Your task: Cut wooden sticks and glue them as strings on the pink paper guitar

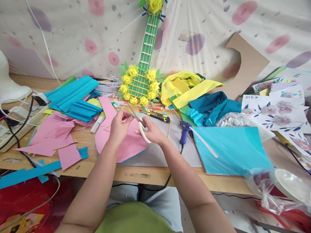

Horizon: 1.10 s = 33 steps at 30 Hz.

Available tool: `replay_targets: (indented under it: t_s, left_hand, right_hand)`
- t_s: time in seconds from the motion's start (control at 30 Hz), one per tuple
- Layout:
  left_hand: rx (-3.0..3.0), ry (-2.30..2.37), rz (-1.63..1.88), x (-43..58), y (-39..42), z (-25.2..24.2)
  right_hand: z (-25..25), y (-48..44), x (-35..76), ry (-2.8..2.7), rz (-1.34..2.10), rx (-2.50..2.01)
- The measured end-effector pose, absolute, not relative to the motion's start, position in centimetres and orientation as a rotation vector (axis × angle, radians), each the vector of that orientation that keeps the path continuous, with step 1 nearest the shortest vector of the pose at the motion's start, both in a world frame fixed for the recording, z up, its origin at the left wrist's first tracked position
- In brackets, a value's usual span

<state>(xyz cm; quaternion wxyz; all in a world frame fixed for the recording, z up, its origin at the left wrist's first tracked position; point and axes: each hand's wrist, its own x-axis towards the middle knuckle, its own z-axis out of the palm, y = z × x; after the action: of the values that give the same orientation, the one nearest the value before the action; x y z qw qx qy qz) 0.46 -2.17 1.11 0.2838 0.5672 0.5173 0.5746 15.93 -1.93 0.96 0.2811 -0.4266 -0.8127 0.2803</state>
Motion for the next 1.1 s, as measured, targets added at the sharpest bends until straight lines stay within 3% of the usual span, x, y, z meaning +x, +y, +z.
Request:
replay_targets:
  t_s: [1.1]
  left_hand:
    - [1.527,1.434,1.503,0.32,-1.77,0.93]
  right_hand:
    - [0.64,-1.89,15.91,-2.161,0.764,-1.252]
